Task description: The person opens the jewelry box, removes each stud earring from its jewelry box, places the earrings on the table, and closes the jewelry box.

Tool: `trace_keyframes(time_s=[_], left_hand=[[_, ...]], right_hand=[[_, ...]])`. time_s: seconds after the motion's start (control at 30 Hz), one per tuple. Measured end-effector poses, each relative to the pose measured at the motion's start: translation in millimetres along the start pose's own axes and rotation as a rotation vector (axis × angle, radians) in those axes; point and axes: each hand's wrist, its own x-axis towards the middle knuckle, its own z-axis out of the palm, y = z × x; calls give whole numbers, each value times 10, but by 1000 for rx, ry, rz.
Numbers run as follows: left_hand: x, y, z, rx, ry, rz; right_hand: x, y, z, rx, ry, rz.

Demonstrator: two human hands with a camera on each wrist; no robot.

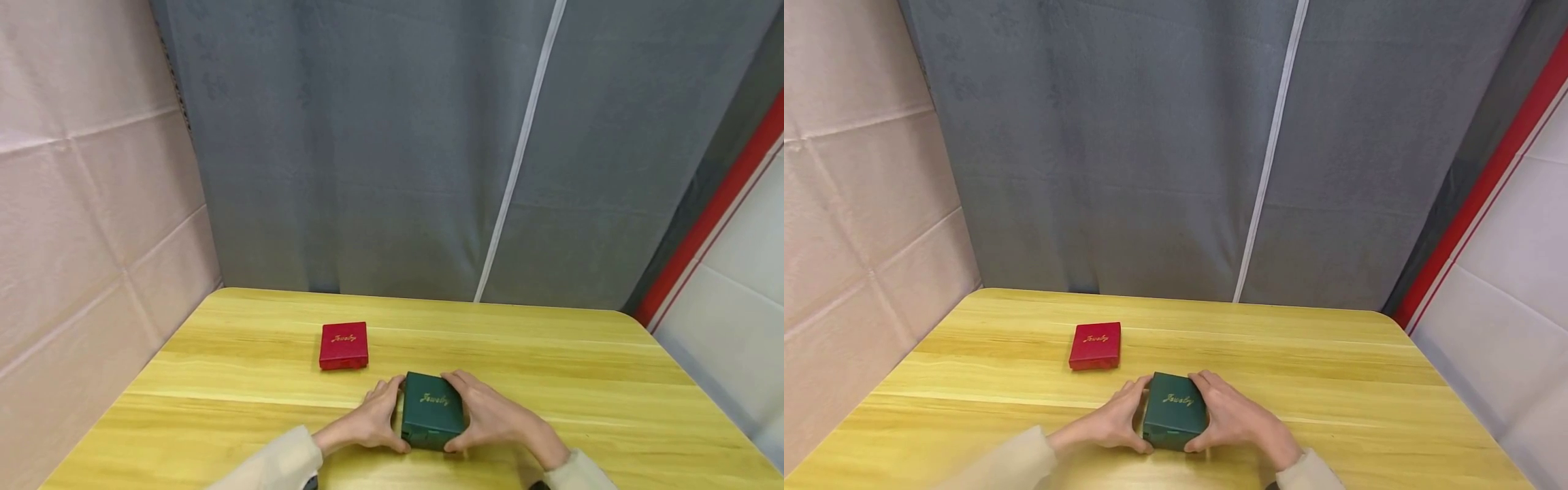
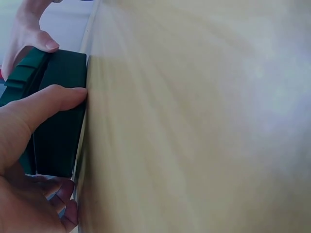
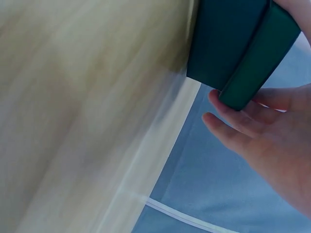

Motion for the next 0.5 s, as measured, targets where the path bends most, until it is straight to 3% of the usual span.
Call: trace_keyframes(time_s=[0.5], left_hand=[[-5, 4, -19, 39, -16, 26]], right_hand=[[-82, 63, -143, -39, 123, 48]])
